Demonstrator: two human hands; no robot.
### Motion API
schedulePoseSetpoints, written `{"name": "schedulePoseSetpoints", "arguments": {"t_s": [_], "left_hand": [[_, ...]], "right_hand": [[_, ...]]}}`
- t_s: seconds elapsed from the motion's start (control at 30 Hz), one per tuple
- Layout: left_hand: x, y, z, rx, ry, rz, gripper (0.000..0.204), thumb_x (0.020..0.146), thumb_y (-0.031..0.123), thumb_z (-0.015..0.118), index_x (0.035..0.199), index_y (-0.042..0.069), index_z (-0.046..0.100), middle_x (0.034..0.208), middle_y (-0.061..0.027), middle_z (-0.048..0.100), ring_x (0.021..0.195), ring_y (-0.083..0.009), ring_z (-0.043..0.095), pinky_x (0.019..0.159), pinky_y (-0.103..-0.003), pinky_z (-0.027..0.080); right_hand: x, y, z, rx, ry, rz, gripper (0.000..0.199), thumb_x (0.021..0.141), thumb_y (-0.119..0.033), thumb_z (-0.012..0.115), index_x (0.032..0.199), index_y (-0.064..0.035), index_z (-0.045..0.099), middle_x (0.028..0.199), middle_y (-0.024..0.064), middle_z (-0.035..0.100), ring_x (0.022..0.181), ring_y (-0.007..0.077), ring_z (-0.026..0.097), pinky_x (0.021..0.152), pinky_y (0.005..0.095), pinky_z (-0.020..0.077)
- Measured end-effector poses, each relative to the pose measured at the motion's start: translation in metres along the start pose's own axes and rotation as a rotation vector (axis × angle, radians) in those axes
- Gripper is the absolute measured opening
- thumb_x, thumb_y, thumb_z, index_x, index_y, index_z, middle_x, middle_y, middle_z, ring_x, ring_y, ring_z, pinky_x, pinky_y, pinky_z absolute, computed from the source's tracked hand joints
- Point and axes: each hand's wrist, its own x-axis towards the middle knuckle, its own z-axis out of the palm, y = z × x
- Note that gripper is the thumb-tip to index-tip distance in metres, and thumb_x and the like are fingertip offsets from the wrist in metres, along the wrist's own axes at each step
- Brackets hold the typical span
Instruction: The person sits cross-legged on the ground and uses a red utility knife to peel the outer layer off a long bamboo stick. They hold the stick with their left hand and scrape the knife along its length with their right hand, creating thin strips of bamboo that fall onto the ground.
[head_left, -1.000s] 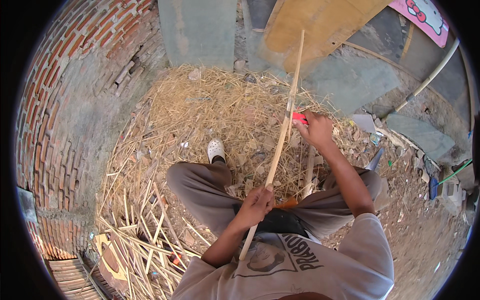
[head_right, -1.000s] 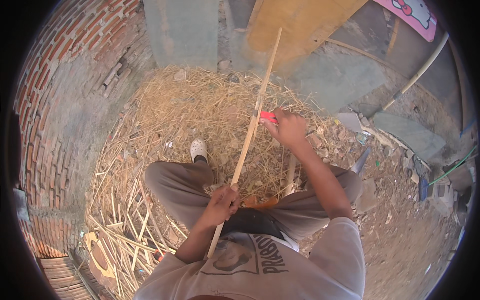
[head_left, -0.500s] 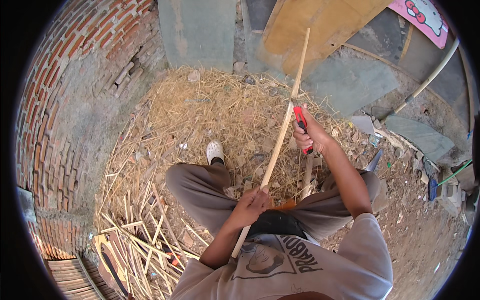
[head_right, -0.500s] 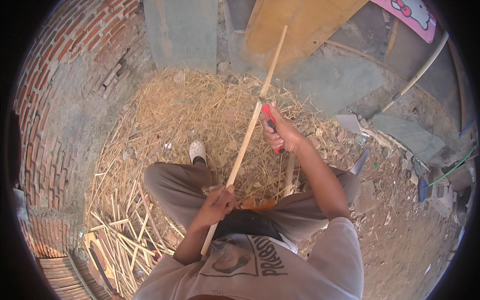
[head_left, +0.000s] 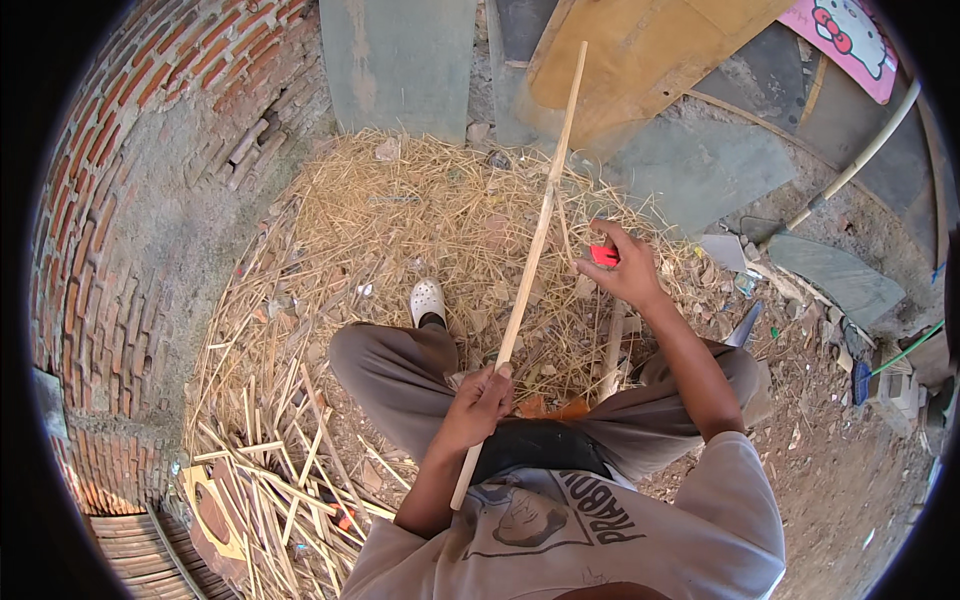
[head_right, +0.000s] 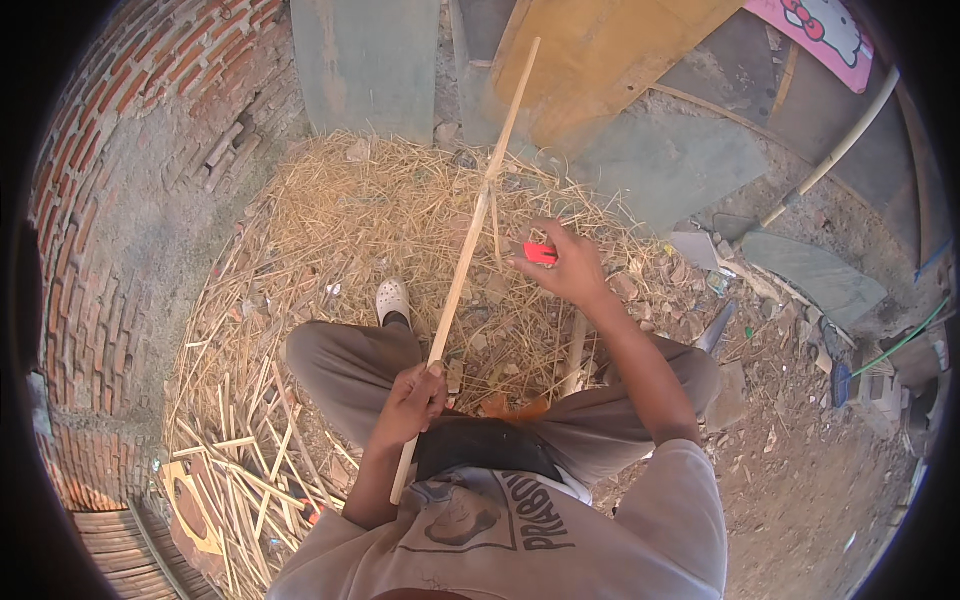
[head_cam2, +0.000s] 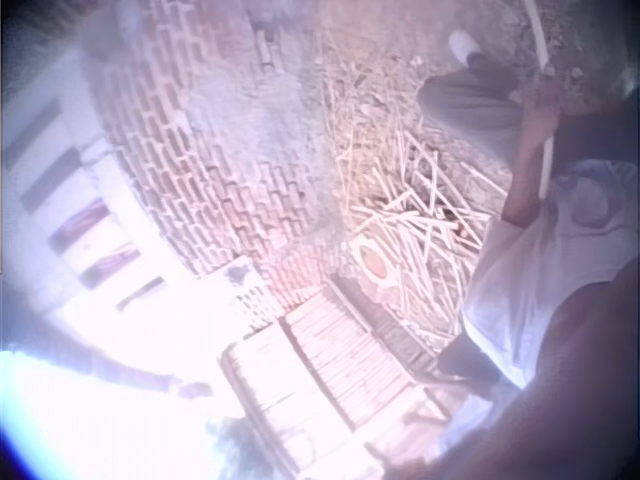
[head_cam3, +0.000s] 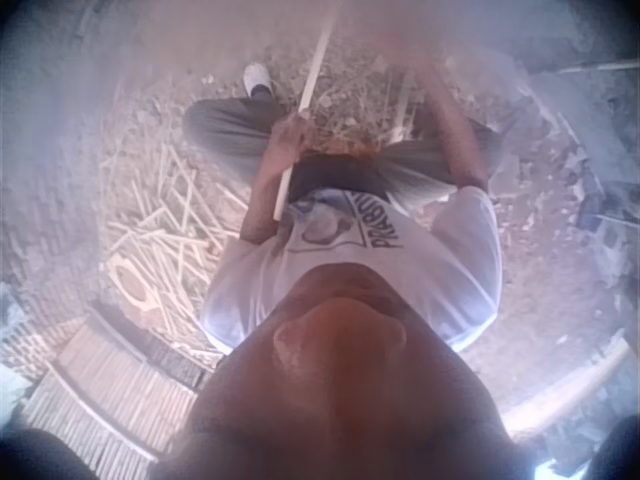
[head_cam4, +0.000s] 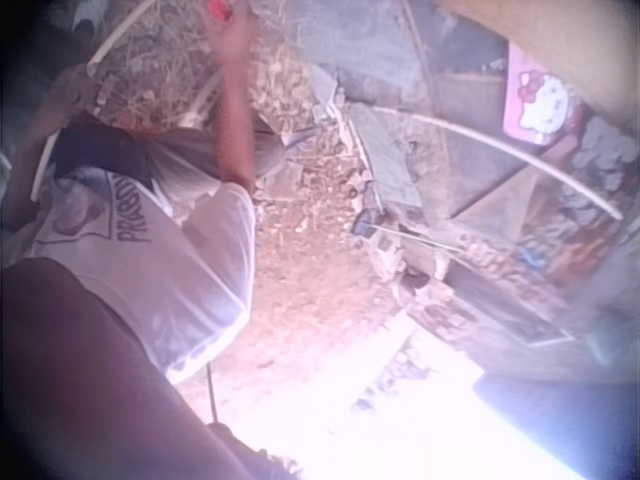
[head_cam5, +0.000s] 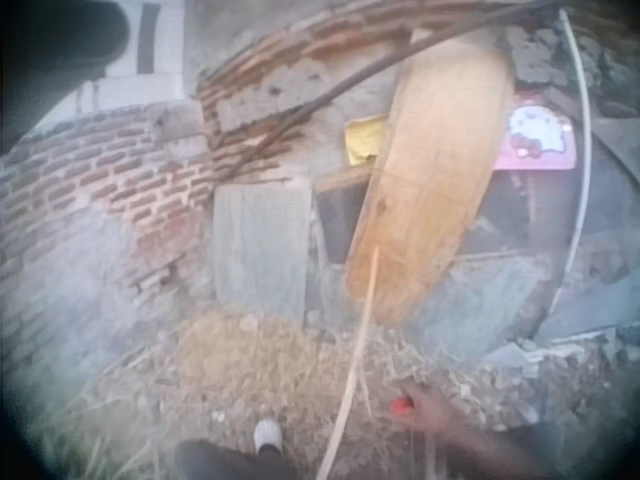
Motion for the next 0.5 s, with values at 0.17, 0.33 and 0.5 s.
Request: {"name": "schedulePoseSetpoints", "arguments": {"t_s": [0.17,0.33,0.5], "left_hand": [[-0.004,-0.006,0.020,-0.012,-0.084,-0.038,0.046,0.105,0.039,0.037,0.070,0.010,0.044,0.054,0.0020,0.043,0.041,-0.0046,0.037,0.038,-0.021,0.031],[-0.009,-0.008,0.021,-0.066,-0.103,-0.083,0.038,0.106,0.030,0.039,0.074,0.009,0.042,0.058,0.0036,0.039,0.050,-0.0047,0.034,0.047,-0.024,0.028],[-0.016,-0.010,0.015,0.009,-0.143,-0.104,0.038,0.106,0.031,0.040,0.074,0.009,0.044,0.058,0.0044,0.038,0.052,-0.0041,0.033,0.048,-0.023,0.028]], "right_hand": [[0.005,0.012,0.027,0.241,0.299,-0.280,0.032,0.087,-0.016,0.072,0.116,-0.0051,0.063,0.079,0.0075,0.062,0.063,0.0161,0.057,0.065,0.0275,0.0476],[0.014,0.012,0.028,0.604,0.212,0.045,0.030,0.097,-0.027,0.061,0.109,0.0005,0.063,0.063,0.0018,0.054,0.053,0.0107,0.048,0.053,0.0233,0.0393],[0.038,0.000,-0.017,1.302,0.136,0.571,0.036,0.099,-0.037,0.056,0.090,-0.0026,0.059,0.049,-0.0024,0.040,0.037,0.0083,0.033,0.039,0.0242,0.0277]]}}
